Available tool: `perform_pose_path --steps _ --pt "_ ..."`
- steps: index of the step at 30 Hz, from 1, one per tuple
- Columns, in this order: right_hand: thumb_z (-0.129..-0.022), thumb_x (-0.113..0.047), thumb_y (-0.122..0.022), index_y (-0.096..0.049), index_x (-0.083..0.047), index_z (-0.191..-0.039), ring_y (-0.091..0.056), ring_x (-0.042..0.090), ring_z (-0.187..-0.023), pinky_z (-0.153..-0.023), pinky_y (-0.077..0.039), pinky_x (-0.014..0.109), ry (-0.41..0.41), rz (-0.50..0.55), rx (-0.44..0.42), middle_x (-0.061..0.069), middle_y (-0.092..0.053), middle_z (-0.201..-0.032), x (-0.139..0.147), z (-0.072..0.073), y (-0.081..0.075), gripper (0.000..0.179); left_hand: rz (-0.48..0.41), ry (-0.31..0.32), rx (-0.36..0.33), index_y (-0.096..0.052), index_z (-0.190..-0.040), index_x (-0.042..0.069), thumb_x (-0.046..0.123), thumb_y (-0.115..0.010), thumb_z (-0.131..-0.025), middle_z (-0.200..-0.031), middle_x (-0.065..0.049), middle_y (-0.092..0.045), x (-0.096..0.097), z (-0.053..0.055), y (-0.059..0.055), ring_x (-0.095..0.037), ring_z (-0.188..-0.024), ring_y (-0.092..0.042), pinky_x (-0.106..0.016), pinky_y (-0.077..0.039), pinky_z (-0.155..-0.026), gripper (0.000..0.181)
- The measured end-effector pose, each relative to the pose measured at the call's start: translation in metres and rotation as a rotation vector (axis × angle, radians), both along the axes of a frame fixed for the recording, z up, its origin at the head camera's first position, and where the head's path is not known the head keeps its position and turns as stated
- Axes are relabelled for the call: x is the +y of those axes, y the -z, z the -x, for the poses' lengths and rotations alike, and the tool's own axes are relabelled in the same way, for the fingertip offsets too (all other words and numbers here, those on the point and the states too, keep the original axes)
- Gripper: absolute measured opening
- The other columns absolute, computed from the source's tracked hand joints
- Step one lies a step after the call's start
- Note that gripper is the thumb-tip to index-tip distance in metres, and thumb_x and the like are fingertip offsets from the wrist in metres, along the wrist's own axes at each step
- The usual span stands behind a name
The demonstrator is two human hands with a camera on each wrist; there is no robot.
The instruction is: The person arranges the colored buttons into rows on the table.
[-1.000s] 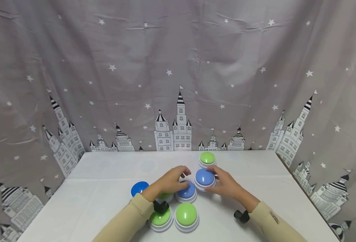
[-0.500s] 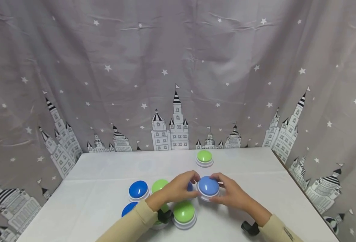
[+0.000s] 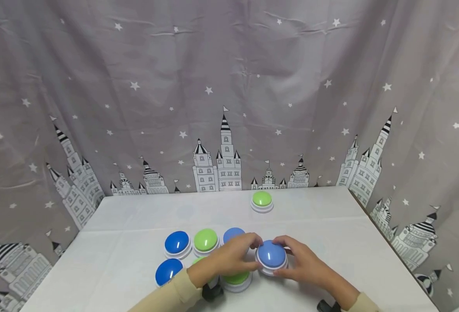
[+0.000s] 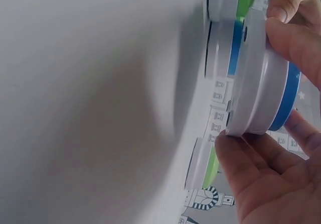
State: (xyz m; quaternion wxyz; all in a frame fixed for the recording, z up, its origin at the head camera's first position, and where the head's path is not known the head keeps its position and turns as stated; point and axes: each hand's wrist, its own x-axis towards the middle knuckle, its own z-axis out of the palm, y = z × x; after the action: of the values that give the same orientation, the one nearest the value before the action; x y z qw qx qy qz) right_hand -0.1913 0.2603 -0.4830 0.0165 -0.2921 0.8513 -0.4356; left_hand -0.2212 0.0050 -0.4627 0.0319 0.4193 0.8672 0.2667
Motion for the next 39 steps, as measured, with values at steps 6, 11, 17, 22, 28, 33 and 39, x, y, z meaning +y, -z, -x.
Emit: perform_pose_path --steps 6,11,17,22,28,33,39 --pt "-0.079 -0.039 -0.083 -0.051 -0.016 -0.132 -0.053 0.019 -0.124 -0.100 -0.048 0.032 -0.031 -0.009 -0.040 -0.004 -0.055 -0.132 -0.002 -0.010 0.004 0.066 0.044 0.018 0.076 -0.056 -0.122 0.013 0.036 -0.076 -0.087 -0.112 0.006 -0.062 0.000 -0.010 0.007 -0.002 -0.103 -0.057 -0.016 -0.047 -0.089 0.046" --pt "-0.080 -0.040 -0.082 -0.051 -0.016 -0.131 -0.053 0.020 -0.125 -0.100 -0.047 0.029 -0.059 -0.013 -0.062 -0.003 -0.055 -0.132 -0.004 -0.014 0.008 0.065 0.075 0.023 0.126 -0.056 -0.123 0.013 0.038 -0.075 -0.088 -0.109 0.006 -0.062 -0.003 -0.018 0.014 -0.001 -0.100 -0.055 -0.015 -0.046 -0.087 0.047" --pt "-0.079 -0.037 -0.084 -0.052 -0.015 -0.131 -0.054 0.020 -0.124 -0.099 -0.047 0.028 -0.082 -0.009 -0.048 -0.004 -0.056 -0.131 -0.006 -0.015 0.010 0.065 0.072 0.011 0.143 -0.056 -0.123 0.014 0.042 -0.073 -0.089 -0.110 0.007 -0.062 -0.006 -0.023 0.020 -0.001 -0.102 -0.054 -0.017 -0.046 -0.090 0.048" --pt "-0.077 -0.038 -0.085 -0.052 -0.017 -0.131 -0.054 0.018 -0.123 -0.100 -0.047 0.027 -0.088 -0.032 -0.047 -0.004 -0.057 -0.131 -0.007 -0.016 0.013 0.066 0.066 0.032 0.213 -0.056 -0.122 0.015 0.045 -0.073 -0.088 -0.109 0.008 -0.063 -0.008 -0.024 0.027 -0.001 -0.103 -0.055 -0.019 -0.045 -0.092 0.048" --pt "-0.077 -0.039 -0.085 -0.052 -0.017 -0.131 -0.056 0.018 -0.122 -0.100 -0.046 0.026 -0.083 -0.063 -0.010 -0.005 -0.057 -0.131 -0.007 -0.018 0.014 0.067 0.055 0.048 0.285 -0.055 -0.122 0.015 0.046 -0.072 -0.088 -0.108 0.008 -0.063 -0.009 -0.023 0.033 -0.001 -0.102 -0.056 -0.022 -0.044 -0.095 0.049" --pt "-0.077 -0.046 -0.082 -0.051 -0.021 -0.132 -0.056 0.017 -0.123 -0.103 -0.043 0.024 -0.057 -0.113 0.007 -0.008 -0.057 -0.132 -0.008 -0.020 0.014 0.067 0.054 0.049 0.296 -0.056 -0.122 0.015 0.046 -0.072 -0.088 -0.107 0.008 -0.064 -0.009 -0.023 0.033 -0.001 -0.101 -0.057 -0.022 -0.044 -0.094 0.050" --pt "-0.077 -0.047 -0.082 -0.050 -0.021 -0.132 -0.055 0.016 -0.121 -0.103 -0.042 0.023 -0.069 -0.121 0.013 -0.009 -0.056 -0.131 -0.008 -0.019 0.012 0.069 0.041 0.050 0.317 -0.056 -0.121 0.015 0.046 -0.074 -0.087 -0.105 0.007 -0.064 -0.010 -0.025 0.032 -0.002 -0.099 -0.057 -0.022 -0.045 -0.093 0.050"
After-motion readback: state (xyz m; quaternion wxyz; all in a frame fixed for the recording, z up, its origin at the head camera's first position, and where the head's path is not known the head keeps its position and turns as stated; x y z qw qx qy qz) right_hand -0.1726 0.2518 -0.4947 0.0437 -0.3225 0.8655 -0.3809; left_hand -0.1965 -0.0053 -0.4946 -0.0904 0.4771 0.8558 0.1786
